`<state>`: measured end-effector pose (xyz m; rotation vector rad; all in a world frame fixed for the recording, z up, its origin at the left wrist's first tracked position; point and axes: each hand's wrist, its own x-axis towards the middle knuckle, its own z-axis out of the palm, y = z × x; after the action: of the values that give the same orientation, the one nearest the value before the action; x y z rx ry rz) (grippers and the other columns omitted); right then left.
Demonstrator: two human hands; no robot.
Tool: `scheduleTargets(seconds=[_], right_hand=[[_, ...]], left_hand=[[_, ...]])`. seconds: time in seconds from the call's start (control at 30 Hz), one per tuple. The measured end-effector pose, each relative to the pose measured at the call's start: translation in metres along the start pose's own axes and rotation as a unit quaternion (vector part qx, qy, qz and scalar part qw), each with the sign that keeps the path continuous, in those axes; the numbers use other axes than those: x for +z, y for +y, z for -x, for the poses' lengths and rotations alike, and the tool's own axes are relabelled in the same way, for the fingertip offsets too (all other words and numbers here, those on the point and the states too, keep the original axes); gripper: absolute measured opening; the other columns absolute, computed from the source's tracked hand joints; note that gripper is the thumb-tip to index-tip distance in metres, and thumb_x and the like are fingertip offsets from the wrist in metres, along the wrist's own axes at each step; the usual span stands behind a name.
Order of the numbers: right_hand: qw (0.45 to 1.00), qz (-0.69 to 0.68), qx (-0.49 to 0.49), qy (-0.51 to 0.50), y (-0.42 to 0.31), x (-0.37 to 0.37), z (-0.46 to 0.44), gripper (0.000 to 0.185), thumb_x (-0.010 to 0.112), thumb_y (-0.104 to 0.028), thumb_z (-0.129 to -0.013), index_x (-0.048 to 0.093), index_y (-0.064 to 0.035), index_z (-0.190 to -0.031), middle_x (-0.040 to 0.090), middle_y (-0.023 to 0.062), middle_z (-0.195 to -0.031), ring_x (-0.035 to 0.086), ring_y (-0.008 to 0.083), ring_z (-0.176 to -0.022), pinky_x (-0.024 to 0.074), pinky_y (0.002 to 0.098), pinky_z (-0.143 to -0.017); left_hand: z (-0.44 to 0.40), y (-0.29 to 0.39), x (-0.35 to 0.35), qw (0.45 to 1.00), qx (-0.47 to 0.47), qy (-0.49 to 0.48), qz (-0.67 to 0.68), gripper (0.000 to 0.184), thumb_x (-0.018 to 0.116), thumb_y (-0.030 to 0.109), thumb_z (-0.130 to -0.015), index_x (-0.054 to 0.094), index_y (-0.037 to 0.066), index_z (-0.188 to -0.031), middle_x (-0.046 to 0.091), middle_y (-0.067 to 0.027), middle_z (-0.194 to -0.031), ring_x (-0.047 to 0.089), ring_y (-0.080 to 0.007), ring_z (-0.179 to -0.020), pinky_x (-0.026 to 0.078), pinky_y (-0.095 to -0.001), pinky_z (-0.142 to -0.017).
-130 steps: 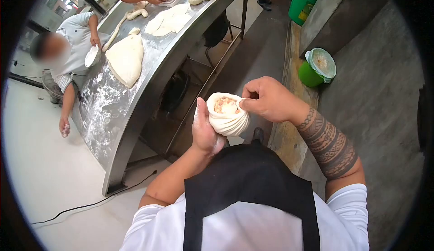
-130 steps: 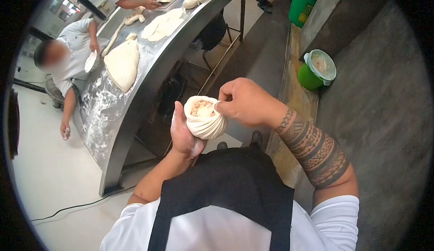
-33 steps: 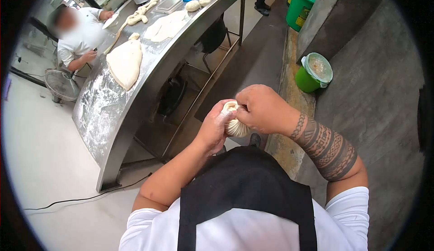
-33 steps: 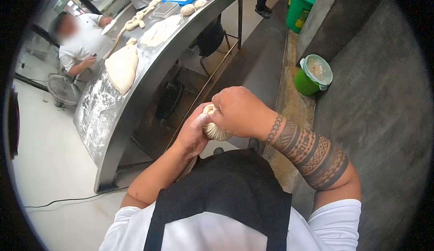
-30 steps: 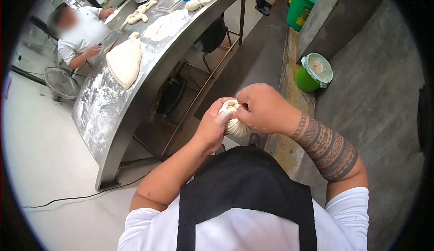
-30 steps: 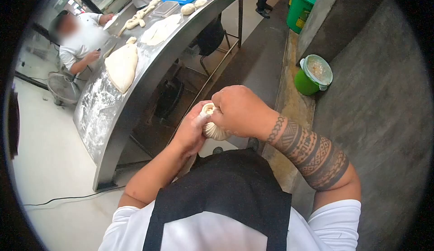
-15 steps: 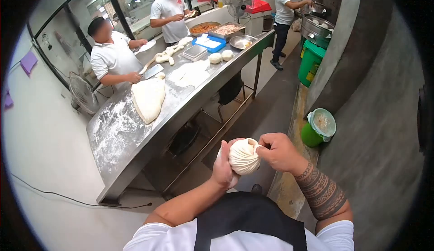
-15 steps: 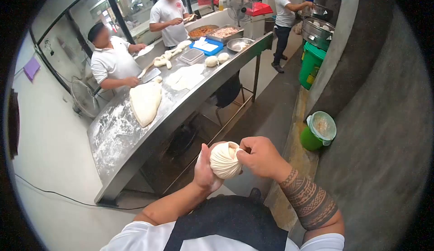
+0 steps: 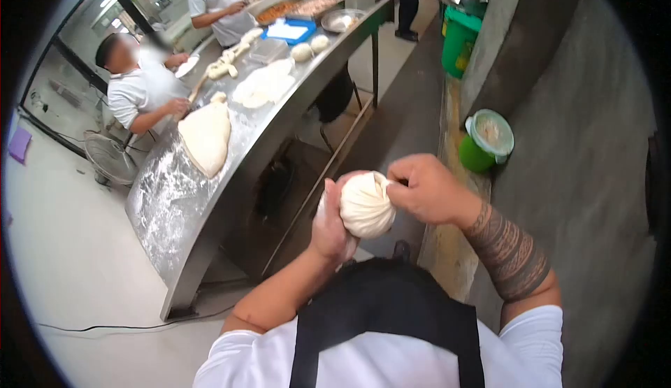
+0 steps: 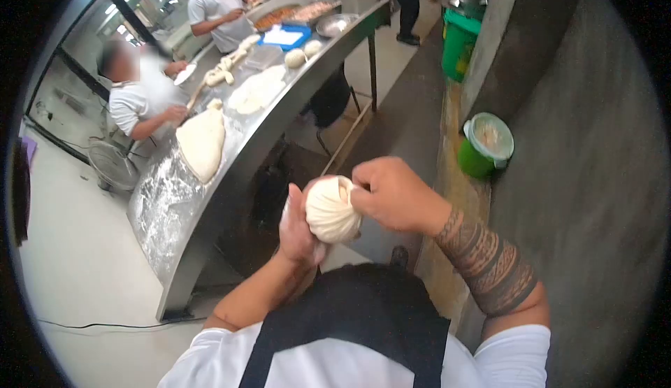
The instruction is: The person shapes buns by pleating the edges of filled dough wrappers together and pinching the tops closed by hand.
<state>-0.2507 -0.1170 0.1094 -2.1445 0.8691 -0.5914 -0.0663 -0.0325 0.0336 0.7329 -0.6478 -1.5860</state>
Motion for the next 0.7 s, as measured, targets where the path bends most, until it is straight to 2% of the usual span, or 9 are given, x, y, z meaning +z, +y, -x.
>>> scheduleTargets(seconds=[0.1, 0.13, 0.23, 0.37, 0.47, 0.57, 0.6, 0.63, 0.7], right_hand=[[0.999, -0.033, 0.036, -0.017, -0.007, 0.001, 0.003, 0.027, 0.065, -0.021, -0.081, 0.059, 0.0045, -0.072, 0.057, 0.0239, -0.069, 0.055, 0.0352, -0.059, 0.0448, 0.0439, -0.059], [1.000, -0.020, 0.017, -0.002, -0.005, 0.003, 0.004, 0.027, 0.065, -0.022, -0.082, 0.063, 0.0046, -0.075, 0.059, 0.0235, -0.069, 0.057, 0.0344, -0.060, 0.0464, 0.0432, -0.060], [1.000, 0.029, 0.004, 0.012, -0.006, 0.002, 0.003, 0.022, 0.066, -0.018, -0.084, 0.065, 0.0039, -0.080, 0.058, 0.0122, -0.066, 0.051, 0.0176, -0.059, 0.0436, 0.0356, -0.058], [0.998, -0.012, 0.046, -0.043, -0.012, 0.001, -0.001, 0.022, 0.066, -0.017, -0.085, 0.064, 0.0045, -0.080, 0.056, 0.0100, -0.065, 0.050, 0.0150, -0.060, 0.0425, 0.0348, -0.057], [0.994, -0.063, 0.064, -0.057, -0.009, 0.009, -0.006, 0.022, 0.065, -0.016, -0.085, 0.062, 0.0041, -0.078, 0.052, 0.0082, -0.063, 0.047, 0.0131, -0.060, 0.0412, 0.0341, -0.057], [0.990, -0.117, 0.062, -0.045, -0.001, 0.033, -0.010, 0.022, 0.064, -0.016, -0.086, 0.060, 0.0034, -0.075, 0.048, 0.0067, -0.062, 0.044, 0.0121, -0.060, 0.0400, 0.0337, -0.056], [0.990, -0.118, 0.057, -0.048, -0.001, 0.040, -0.010, 0.022, 0.063, -0.015, -0.086, 0.059, 0.0032, -0.075, 0.047, 0.0064, -0.062, 0.044, 0.0121, -0.060, 0.0397, 0.0337, -0.056], [0.990, -0.119, 0.052, -0.051, -0.004, 0.045, -0.011, 0.022, 0.063, -0.015, -0.086, 0.058, 0.0031, -0.074, 0.046, 0.0061, -0.061, 0.043, 0.0121, -0.060, 0.0394, 0.0338, -0.056], [0.993, -0.083, 0.065, -0.053, -0.011, 0.046, -0.013, 0.023, 0.066, -0.017, -0.087, 0.063, 0.0035, -0.078, 0.054, 0.0092, -0.064, 0.049, 0.0136, -0.062, 0.0435, 0.0341, -0.059]], left_hand=[[0.004, 0.005, -0.002, 1.000, -0.020, -0.008, 0.010, 0.080, 0.026, 0.073, -0.100, 0.049, 0.006, -0.139, 0.063, -0.0156, -0.127, 0.068, -0.0327, -0.107, 0.062, -0.0526, -0.077], [0.005, 0.006, -0.002, 1.000, -0.024, 0.000, 0.007, 0.081, 0.026, 0.073, -0.100, 0.049, 0.006, -0.139, 0.063, -0.0156, -0.127, 0.068, -0.0323, -0.108, 0.062, -0.0519, -0.077], [0.007, 0.012, -0.003, 0.999, -0.044, 0.004, -0.006, 0.081, 0.025, 0.073, -0.100, 0.049, 0.005, -0.138, 0.064, -0.0156, -0.127, 0.068, -0.0313, -0.108, 0.062, -0.0501, -0.079], [0.009, 0.019, -0.010, 0.997, -0.074, -0.013, -0.005, 0.083, 0.024, 0.073, -0.101, 0.050, 0.004, -0.138, 0.063, -0.0167, -0.129, 0.068, -0.0318, -0.111, 0.060, -0.0499, -0.087], [0.011, 0.023, -0.014, 0.999, -0.032, -0.019, 0.008, 0.074, 0.024, 0.065, -0.106, 0.049, 0.004, -0.139, 0.062, -0.0121, -0.129, 0.062, -0.0243, -0.120, 0.051, -0.0413, -0.103], [0.018, 0.014, -0.025, 0.998, -0.019, 0.038, 0.046, 0.075, 0.023, 0.065, -0.106, 0.050, 0.003, -0.139, 0.062, -0.0119, -0.130, 0.061, -0.0236, -0.122, 0.046, -0.0398, -0.107], [0.020, 0.011, -0.030, 0.997, -0.009, 0.043, 0.056, 0.075, 0.023, 0.065, -0.106, 0.051, 0.002, -0.137, 0.062, -0.0120, -0.130, 0.061, -0.0240, -0.120, 0.048, -0.0403, -0.106], [0.019, 0.006, -0.040, 0.998, 0.023, 0.008, 0.062, 0.075, 0.024, 0.064, -0.106, 0.052, 0.002, -0.137, 0.062, -0.0124, -0.130, 0.061, -0.0244, -0.120, 0.048, -0.0403, -0.106], [0.022, 0.002, -0.047, 0.997, 0.038, 0.021, 0.065, 0.074, 0.025, 0.064, -0.106, 0.052, 0.002, -0.136, 0.063, -0.0128, -0.129, 0.062, -0.0249, -0.120, 0.048, -0.0404, -0.106]])
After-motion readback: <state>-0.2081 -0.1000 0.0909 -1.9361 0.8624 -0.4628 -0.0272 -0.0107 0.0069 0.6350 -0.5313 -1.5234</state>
